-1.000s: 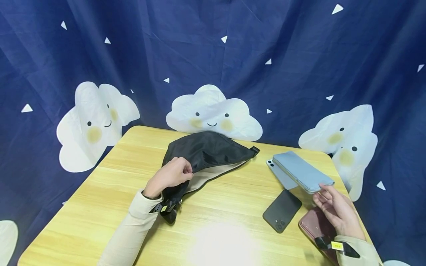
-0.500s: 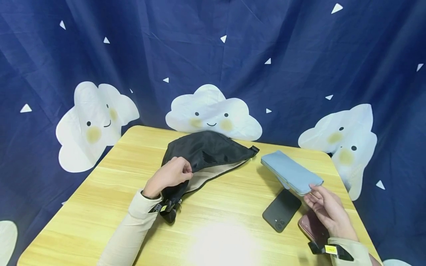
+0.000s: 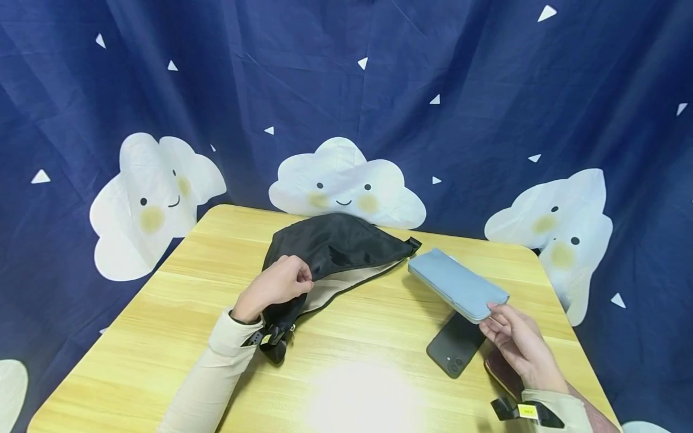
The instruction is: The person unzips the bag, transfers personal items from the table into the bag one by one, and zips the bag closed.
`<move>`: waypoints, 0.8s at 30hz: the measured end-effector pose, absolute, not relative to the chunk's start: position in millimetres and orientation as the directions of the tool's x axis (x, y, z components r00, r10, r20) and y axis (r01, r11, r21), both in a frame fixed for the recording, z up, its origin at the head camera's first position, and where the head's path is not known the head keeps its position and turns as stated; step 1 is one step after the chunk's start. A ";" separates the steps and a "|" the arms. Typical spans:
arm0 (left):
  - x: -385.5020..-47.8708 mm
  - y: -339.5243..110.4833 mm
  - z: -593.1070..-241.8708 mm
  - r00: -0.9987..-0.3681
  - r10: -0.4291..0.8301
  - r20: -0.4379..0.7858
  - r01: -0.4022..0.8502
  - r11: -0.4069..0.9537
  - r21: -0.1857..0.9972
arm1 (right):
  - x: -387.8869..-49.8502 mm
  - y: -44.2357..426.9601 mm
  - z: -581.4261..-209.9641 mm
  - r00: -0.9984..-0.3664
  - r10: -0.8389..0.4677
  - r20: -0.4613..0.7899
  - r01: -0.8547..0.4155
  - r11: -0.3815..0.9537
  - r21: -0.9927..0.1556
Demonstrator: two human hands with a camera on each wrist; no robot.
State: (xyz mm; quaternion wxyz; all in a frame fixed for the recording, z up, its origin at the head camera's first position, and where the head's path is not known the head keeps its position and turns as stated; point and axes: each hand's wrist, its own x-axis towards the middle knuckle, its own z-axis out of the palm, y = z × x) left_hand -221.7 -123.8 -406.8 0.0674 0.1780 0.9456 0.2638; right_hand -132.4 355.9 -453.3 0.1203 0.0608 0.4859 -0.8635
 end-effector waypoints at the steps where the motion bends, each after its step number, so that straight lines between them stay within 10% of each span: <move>1: -221.8 -123.9 -406.8 -0.927 0.373 -0.033 0.302 0.797 0.523 | -132.3 354.4 -453.4 -0.963 -0.148 -0.223 0.268 -0.493 -0.828; 24: -222.8 -123.2 -409.4 -0.924 0.382 -0.014 0.320 0.792 0.520 | -124.9 323.9 -463.9 -0.947 -0.244 -0.208 0.294 -0.401 -0.868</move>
